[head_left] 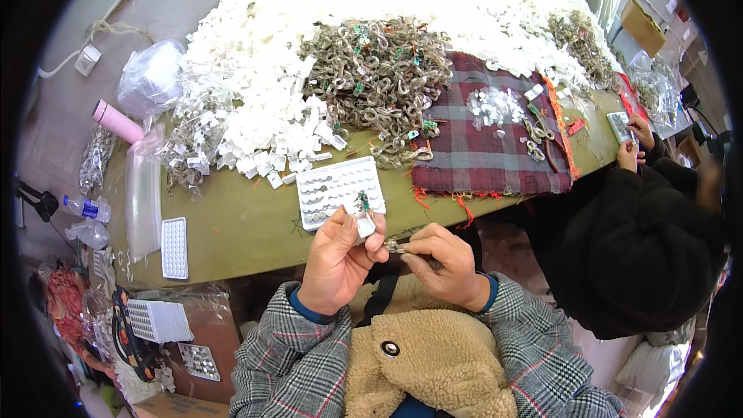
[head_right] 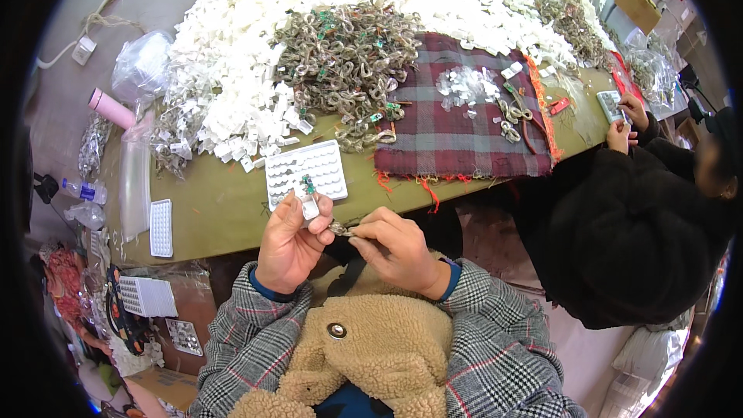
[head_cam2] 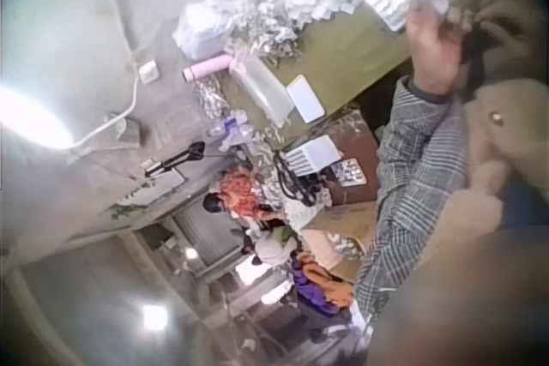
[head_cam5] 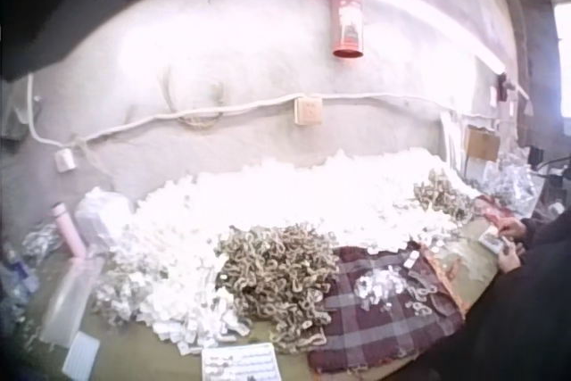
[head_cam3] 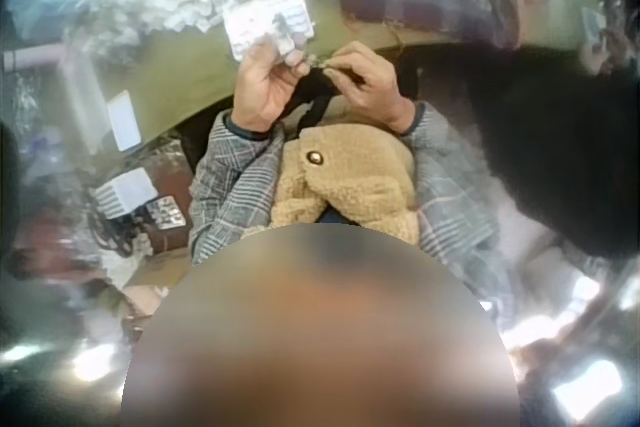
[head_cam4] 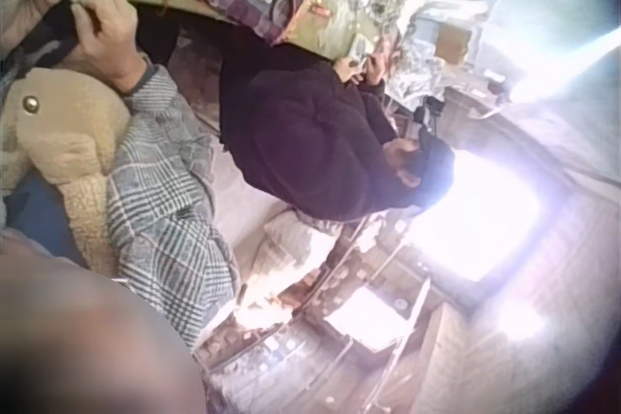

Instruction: The person repeatedly picks small white plastic housings and metal contacts from piles on the table, inserts the contacts into the housings, and places the assembled units into a white tray. The person works one at a time, handling each component by hand without tools.

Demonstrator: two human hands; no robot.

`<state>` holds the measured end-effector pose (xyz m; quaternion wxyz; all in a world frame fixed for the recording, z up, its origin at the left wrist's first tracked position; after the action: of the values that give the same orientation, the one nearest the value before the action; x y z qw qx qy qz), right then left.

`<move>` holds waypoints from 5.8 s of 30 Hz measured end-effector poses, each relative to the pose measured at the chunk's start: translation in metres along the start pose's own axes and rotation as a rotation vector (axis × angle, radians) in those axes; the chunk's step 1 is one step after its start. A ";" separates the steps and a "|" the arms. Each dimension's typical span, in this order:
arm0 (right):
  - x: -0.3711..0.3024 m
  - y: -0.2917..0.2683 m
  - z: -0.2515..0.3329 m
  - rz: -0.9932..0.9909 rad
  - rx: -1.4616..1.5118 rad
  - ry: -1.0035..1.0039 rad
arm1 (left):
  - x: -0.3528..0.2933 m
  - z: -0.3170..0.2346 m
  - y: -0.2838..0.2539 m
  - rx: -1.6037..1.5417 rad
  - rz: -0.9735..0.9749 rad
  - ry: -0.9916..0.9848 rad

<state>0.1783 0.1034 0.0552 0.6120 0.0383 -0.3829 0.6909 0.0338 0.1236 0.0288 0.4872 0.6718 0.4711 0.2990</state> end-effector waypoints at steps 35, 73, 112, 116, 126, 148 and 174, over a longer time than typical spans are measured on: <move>0.010 0.028 -0.022 0.292 0.792 0.632 | -0.014 0.001 -0.021 0.359 -0.146 0.085; 0.007 0.010 0.009 0.105 0.175 0.249 | -0.034 -0.009 0.011 0.713 0.035 0.401; 0.026 0.038 0.044 0.205 -0.068 -0.070 | -0.058 -0.003 -0.041 0.298 -0.216 0.095; 0.029 0.056 0.041 0.354 -0.279 -0.056 | -0.061 -0.008 -0.043 0.444 -0.239 0.065; 0.062 0.076 -0.009 0.184 -0.373 0.051 | -0.062 -0.032 -0.088 0.140 -0.382 0.015; 0.072 0.108 -0.003 0.498 -0.403 -0.404 | -0.046 -0.038 -0.097 0.122 -0.414 0.017; 0.046 0.089 0.053 0.125 -0.218 -0.478 | -0.057 -0.034 -0.078 0.154 -0.351 0.134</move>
<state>0.0665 0.1144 0.0738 0.4608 0.1105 -0.5904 0.6534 -0.0434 0.0900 -0.0295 0.4467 0.5934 0.6336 0.2167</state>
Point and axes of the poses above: each hand's wrist, its own x-axis towards the middle knuckle, its own y-axis out of the palm, z = x × y, the point moved 8 cm from there along x, towards the middle knuckle, and after that the axes turned 13 degrees about -x, right-handed, at the moved point
